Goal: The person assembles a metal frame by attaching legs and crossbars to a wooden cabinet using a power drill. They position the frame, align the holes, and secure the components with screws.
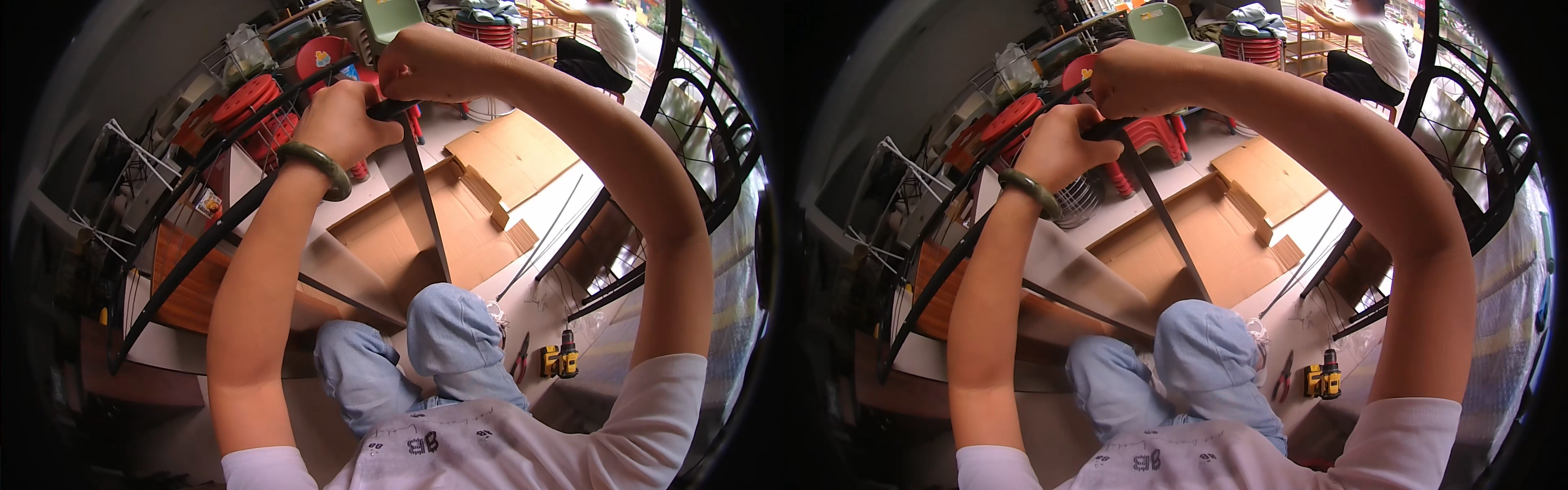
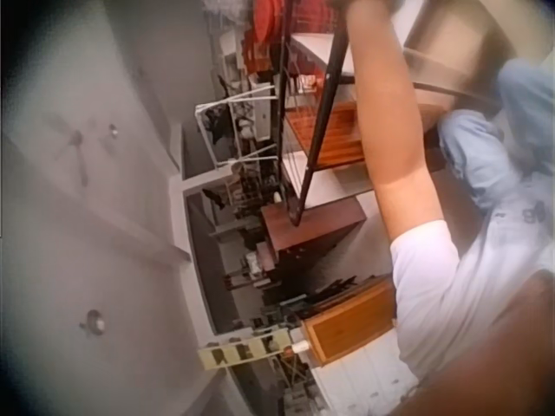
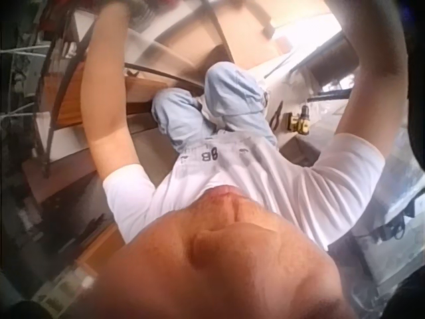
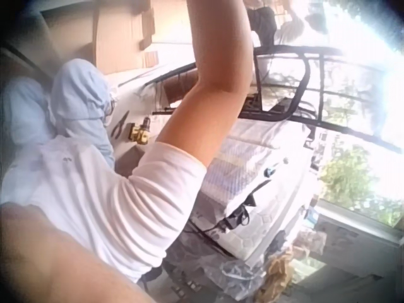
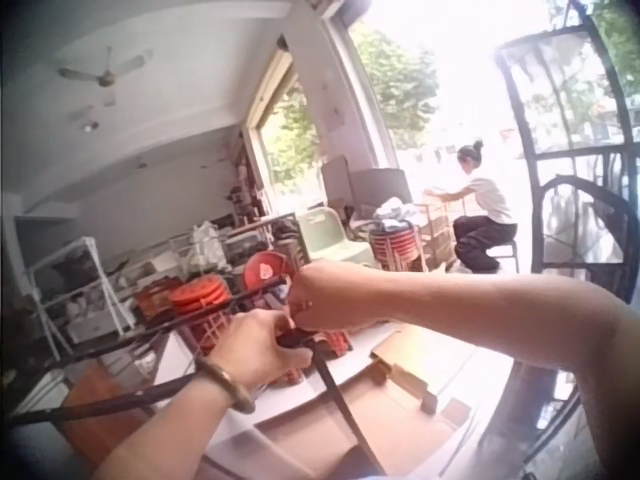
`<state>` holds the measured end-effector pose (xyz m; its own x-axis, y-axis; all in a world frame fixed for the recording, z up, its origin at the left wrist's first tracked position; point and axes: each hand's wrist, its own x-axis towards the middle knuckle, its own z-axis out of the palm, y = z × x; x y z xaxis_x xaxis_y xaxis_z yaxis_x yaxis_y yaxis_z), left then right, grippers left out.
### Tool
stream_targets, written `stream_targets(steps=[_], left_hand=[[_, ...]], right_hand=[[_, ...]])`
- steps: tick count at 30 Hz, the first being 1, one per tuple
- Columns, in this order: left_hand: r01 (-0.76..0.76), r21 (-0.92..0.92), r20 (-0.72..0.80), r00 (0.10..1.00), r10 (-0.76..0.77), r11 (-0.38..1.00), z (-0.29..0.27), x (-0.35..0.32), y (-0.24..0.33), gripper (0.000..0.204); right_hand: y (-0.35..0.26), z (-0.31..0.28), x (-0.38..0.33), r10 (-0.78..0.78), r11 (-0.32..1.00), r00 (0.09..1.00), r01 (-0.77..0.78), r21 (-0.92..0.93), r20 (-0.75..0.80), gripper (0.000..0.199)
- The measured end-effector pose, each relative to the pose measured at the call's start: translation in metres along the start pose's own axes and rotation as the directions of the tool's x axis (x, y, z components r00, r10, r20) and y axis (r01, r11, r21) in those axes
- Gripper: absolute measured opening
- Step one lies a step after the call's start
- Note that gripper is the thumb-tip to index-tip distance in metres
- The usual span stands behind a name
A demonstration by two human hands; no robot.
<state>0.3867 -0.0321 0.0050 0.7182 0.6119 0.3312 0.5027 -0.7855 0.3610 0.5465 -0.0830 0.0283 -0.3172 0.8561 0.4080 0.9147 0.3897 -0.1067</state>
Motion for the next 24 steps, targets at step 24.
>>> stream_targets(steps=[24], left_hand=[[-0.08,0.019,-0.061,0.995,0.081,0.997,-0.001,-0.003,-0.01,0.033]], right_hand=[[-0.01,0.002,0.005,-0.054,0.9,0.998,0.063,-0.431,0.033,0.013]])
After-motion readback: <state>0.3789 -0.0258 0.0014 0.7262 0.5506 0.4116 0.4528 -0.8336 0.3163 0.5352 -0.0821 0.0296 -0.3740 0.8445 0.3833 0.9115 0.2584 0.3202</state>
